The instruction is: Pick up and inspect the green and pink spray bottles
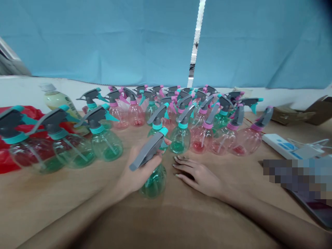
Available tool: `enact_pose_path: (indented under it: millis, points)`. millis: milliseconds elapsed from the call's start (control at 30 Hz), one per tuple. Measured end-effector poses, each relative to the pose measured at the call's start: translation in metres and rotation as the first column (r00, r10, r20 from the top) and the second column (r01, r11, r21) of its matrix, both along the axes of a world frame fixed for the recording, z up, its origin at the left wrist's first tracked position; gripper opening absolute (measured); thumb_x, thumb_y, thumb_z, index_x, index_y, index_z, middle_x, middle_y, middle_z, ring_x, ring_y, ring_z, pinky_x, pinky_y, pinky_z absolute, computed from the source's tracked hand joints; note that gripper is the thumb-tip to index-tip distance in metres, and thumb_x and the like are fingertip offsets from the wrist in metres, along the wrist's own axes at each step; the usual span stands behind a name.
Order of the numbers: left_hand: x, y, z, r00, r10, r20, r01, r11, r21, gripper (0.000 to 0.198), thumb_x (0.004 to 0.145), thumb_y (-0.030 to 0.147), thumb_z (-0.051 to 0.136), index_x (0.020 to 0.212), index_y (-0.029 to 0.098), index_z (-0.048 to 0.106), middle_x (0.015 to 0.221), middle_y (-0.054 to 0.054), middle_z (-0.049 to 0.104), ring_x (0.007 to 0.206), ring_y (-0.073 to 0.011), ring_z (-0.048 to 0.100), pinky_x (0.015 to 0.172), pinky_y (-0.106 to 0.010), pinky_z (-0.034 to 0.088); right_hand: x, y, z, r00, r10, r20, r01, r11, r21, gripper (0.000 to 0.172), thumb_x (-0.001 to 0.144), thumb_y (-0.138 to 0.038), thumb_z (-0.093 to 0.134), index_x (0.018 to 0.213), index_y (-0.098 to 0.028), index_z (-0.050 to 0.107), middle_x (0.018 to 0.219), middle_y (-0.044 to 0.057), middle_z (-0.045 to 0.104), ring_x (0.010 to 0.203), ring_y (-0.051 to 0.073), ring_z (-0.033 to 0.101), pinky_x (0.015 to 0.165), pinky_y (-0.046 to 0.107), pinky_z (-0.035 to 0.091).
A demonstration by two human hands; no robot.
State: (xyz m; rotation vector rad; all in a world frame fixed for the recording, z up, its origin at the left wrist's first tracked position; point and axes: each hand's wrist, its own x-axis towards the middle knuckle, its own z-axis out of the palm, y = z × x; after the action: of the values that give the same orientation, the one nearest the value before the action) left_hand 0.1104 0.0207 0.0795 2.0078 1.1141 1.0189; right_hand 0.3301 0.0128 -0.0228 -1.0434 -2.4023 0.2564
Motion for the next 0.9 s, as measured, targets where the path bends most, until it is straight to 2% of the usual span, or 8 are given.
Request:
enact_pose_path:
  millis: [100,267,367,533,700,900]
  points:
    - [-0.0001,-0.0008,-0.0016,0.999,0.013,-0.030,-0.013,1.000,-0.007,0.035,0.077,0.020,0.047,0.109,0.030,0.059,0.081,0.001,0.065,0.070,-0.0180,0.061,0.066,-0.030,0.050,-0.0004,-0.0011,0.0006,1.000,-0.013,0.002,0.013,1.000,-0.008,0.033,0.092,-0.033,0.046,0.121,-0.021,0.057,0.127,0.007,0.057,0.124,0.021,0.045,0.104,0.043,0.038]
    - [-0.0004,-0.0006,-0.0026,1.000,-0.017,0.014,0.017,1.000,-0.005,0.034,0.078,0.019,0.047,0.108,0.031,0.059,0.087,0.001,0.065,0.079,-0.0173,0.062,0.075,-0.030,0.050,-0.0006,-0.0009,-0.0002,1.000,-0.008,0.004,0.008,1.000,0.009,0.033,0.091,-0.031,0.046,0.121,-0.022,0.056,0.126,0.007,0.058,0.124,0.021,0.045,0.104,0.043,0.039]
    - [0.0002,-0.0003,-0.0015,1.000,-0.005,0.009,0.004,1.000,0.004,0.033,0.077,0.020,0.048,0.106,0.030,0.060,0.089,0.000,0.066,0.080,-0.0189,0.062,0.072,-0.030,0.051,-0.0005,-0.0001,-0.0009,1.000,0.003,-0.010,-0.003,1.000,0.017,0.034,0.091,-0.032,0.046,0.122,-0.022,0.056,0.126,0.007,0.058,0.124,0.021,0.045,0.104,0.043,0.039]
    - [0.0016,-0.0008,0.0007,0.999,0.038,-0.033,-0.035,0.997,0.071,0.033,0.075,0.021,0.048,0.103,0.031,0.062,0.078,0.002,0.064,0.065,-0.0169,0.060,0.060,-0.028,0.048,-0.0005,-0.0004,0.0000,1.000,-0.004,0.008,0.004,1.000,0.009,0.033,0.092,-0.032,0.045,0.121,-0.021,0.056,0.127,0.007,0.057,0.125,0.020,0.045,0.104,0.042,0.038]
    - [0.0012,-0.0011,0.0008,0.995,0.067,-0.073,-0.059,0.993,0.100,0.030,0.078,0.023,0.046,0.101,0.031,0.062,0.064,0.003,0.058,0.057,-0.0165,0.055,0.057,-0.029,0.046,0.0001,-0.0009,0.0004,1.000,-0.001,0.009,0.001,1.000,0.010,0.033,0.092,-0.032,0.045,0.122,-0.021,0.056,0.127,0.007,0.057,0.125,0.021,0.045,0.104,0.043,0.039]
    - [-0.0010,-0.0021,0.0006,0.998,0.043,-0.035,-0.041,0.997,0.059,0.016,0.075,0.022,0.048,0.082,0.027,0.061,0.070,0.003,0.061,0.065,-0.0172,0.058,0.064,-0.029,0.045,0.0005,-0.0009,-0.0009,1.000,-0.005,0.008,0.005,1.000,0.016,0.034,0.091,-0.031,0.045,0.122,-0.022,0.056,0.126,0.007,0.057,0.124,0.021,0.045,0.104,0.043,0.039]
